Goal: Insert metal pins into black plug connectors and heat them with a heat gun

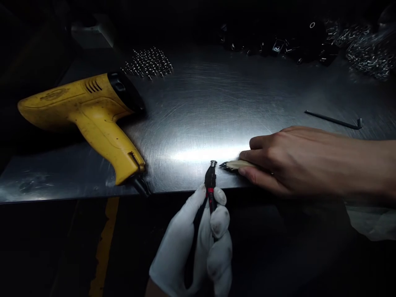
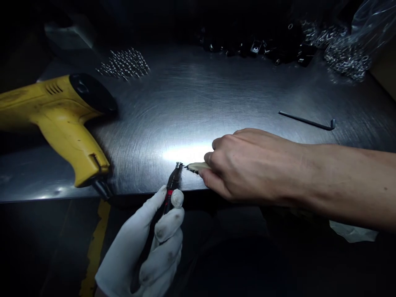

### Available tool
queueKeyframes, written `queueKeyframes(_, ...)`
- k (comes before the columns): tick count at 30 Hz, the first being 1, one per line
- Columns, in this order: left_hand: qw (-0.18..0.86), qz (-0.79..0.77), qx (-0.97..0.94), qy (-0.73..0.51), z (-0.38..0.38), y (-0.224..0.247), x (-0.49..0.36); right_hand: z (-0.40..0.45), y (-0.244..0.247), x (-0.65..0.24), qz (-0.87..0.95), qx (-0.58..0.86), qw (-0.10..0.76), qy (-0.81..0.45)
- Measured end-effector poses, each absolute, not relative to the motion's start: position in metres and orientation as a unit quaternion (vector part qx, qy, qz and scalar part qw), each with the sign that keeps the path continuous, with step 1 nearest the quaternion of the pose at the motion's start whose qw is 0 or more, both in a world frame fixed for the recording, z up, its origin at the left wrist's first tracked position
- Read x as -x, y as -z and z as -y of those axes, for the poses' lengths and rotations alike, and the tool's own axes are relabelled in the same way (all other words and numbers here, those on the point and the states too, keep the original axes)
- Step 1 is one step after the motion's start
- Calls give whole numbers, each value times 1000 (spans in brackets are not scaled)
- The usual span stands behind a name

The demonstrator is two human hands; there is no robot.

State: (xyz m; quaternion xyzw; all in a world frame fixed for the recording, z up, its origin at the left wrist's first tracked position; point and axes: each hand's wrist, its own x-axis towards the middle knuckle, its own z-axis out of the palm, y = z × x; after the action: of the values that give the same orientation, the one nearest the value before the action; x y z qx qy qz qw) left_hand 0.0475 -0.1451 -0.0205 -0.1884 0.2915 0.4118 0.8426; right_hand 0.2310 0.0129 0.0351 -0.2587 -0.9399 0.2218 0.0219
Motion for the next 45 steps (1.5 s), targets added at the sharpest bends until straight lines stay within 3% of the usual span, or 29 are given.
queueKeyframes(3, 844, -262, 176, -433, 145, 25, -49, -8, -39, -229, 944, 272, -51, -182)
queueKeyframes(6, 850, -232, 148, -448, 147, 34, -54, -5, -39, -225, 914, 352, -63, -190)
queueKeyframes(13, 844, -199, 87, -490, 151, 55, -62, -6, -16, -223, 939, 342, 32, 12)
queueKeyframes(15, 841, -204, 72, -496, 151, 58, -64, 0, -14, -220, 941, 325, 89, -27)
queueKeyframes(18, 831, -226, 42, -507, 151, 64, -65, 8, -20, -209, 907, 342, 125, -210)
queueKeyframes(21, 825, -225, 16, -518, 152, 72, -64, 7, -28, -198, 841, 366, 87, -389)
queueKeyframes(25, 844, -174, 10, -507, 153, 80, -62, -4, -31, -193, 777, 369, 30, -508)
queueKeyframes(34, 853, -141, -6, -503, 159, 94, -57, 1, -30, -191, 813, 327, 38, -481)
queueKeyframes(41, 855, -104, -133, -490, 160, 104, -52, -2, -35, -200, 913, 177, 96, -355)
queueKeyframes(45, 871, -178, -130, -439, 156, 87, -45, -2, -22, -209, 930, 147, 140, -307)
